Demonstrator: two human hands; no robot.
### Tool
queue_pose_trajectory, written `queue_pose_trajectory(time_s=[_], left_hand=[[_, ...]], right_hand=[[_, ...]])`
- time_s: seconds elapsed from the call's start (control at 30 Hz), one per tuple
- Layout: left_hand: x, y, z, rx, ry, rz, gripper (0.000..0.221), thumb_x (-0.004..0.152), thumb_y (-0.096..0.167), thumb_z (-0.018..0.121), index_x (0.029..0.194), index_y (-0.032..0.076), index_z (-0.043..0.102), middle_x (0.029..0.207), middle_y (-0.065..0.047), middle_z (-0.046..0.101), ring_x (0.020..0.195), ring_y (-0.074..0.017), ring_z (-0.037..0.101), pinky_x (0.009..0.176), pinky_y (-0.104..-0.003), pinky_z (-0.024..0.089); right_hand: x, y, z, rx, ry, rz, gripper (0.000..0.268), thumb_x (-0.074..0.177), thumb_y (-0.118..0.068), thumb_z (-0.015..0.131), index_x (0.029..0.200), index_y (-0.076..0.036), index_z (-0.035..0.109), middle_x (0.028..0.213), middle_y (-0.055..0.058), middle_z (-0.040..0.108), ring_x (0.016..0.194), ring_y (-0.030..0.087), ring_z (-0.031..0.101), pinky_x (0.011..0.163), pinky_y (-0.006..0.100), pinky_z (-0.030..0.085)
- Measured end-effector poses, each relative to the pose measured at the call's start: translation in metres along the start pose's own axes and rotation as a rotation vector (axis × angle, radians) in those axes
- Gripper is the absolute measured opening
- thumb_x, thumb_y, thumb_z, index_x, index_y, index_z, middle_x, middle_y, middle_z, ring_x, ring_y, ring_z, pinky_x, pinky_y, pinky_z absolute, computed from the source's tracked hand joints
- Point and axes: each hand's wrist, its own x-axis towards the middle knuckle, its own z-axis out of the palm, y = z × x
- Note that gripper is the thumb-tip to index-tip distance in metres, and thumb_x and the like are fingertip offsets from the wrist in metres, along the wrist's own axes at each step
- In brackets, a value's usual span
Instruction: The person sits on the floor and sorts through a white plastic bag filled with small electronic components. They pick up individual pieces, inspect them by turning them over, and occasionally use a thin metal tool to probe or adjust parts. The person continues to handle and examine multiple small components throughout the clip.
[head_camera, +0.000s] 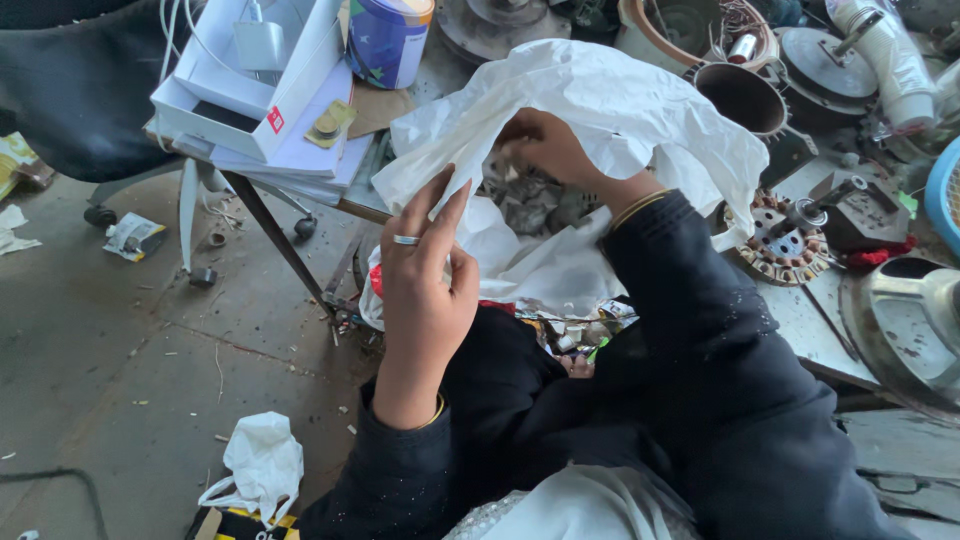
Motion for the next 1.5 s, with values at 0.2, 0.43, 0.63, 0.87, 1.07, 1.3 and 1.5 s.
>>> queue_pose_trajectory(time_s=[0.2, 0.43, 0.63, 0.87, 1.07, 1.3, 1.5], left_hand=[[0.001, 0.002, 0.000, -0.002, 0.002, 0.003, 0.063, 0.085, -0.011, 0.058, 0.146, 0.007, 0.057, 0.152, -0.011, 0.057, 0.131, -0.0293, 0.059, 0.108, -0.042, 0.046], [0.004, 0.003, 0.001, 0.009, 0.001, 0.020, 0.063, 0.084, -0.011, 0.057, 0.145, 0.006, 0.057, 0.151, -0.012, 0.057, 0.131, -0.0291, 0.061, 0.107, -0.042, 0.046], [0.003, 0.003, 0.000, -0.024, -0.010, 0.011, 0.062, 0.086, -0.011, 0.057, 0.145, 0.006, 0.057, 0.152, -0.013, 0.057, 0.128, -0.0295, 0.062, 0.107, -0.042, 0.047], [0.000, 0.005, 0.000, 0.022, 0.017, 0.033, 0.065, 0.085, -0.009, 0.058, 0.148, 0.010, 0.055, 0.152, -0.009, 0.056, 0.128, -0.0324, 0.060, 0.110, -0.044, 0.046], [0.001, 0.008, 0.001, -0.007, -0.008, -0.007, 0.066, 0.084, -0.010, 0.058, 0.147, 0.010, 0.057, 0.151, -0.009, 0.058, 0.121, -0.0296, 0.061, 0.105, -0.042, 0.048], [0.003, 0.004, 0.000, -0.030, -0.029, 0.038, 0.065, 0.086, -0.009, 0.058, 0.149, 0.009, 0.054, 0.152, -0.011, 0.056, 0.131, -0.0273, 0.060, 0.108, -0.042, 0.046], [0.003, 0.005, 0.002, -0.022, -0.064, 0.090, 0.067, 0.087, -0.009, 0.058, 0.151, 0.008, 0.052, 0.153, -0.012, 0.055, 0.135, -0.0280, 0.058, 0.110, -0.044, 0.044]], right_hand=[[-0.009, 0.020, -0.034, 0.194, 0.220, -0.230, 0.034, 0.105, -0.017, 0.069, 0.137, -0.005, 0.065, 0.130, 0.009, 0.071, 0.120, 0.021, 0.067, 0.105, 0.036, 0.055], [-0.013, -0.001, -0.028, -0.177, 0.286, -0.387, 0.036, 0.102, -0.020, 0.074, 0.132, -0.004, 0.065, 0.126, 0.009, 0.069, 0.117, 0.024, 0.066, 0.101, 0.036, 0.056], [0.005, 0.006, 0.006, -0.173, 0.117, 0.077, 0.041, 0.077, -0.007, 0.084, 0.116, -0.005, 0.069, 0.107, 0.008, 0.072, 0.098, 0.021, 0.068, 0.087, 0.039, 0.054], [-0.004, 0.007, 0.000, -0.019, 0.180, 0.076, 0.035, 0.086, -0.005, 0.070, 0.121, -0.008, 0.068, 0.108, 0.001, 0.074, 0.099, 0.016, 0.069, 0.086, 0.033, 0.055], [-0.016, -0.039, -0.009, -0.104, 0.278, 0.053, 0.020, 0.095, -0.009, 0.073, 0.113, -0.002, 0.071, 0.099, 0.004, 0.073, 0.091, 0.016, 0.068, 0.083, 0.032, 0.055], [0.000, 0.004, -0.021, -0.566, 0.309, -0.288, 0.024, 0.104, -0.008, 0.060, 0.126, -0.002, 0.068, 0.112, 0.012, 0.073, 0.102, 0.027, 0.069, 0.089, 0.040, 0.055], [0.029, 0.089, -0.003, -0.612, 0.257, 0.205, 0.024, 0.096, -0.007, 0.056, 0.116, 0.001, 0.068, 0.111, 0.026, 0.070, 0.109, 0.045, 0.064, 0.095, 0.052, 0.048]])
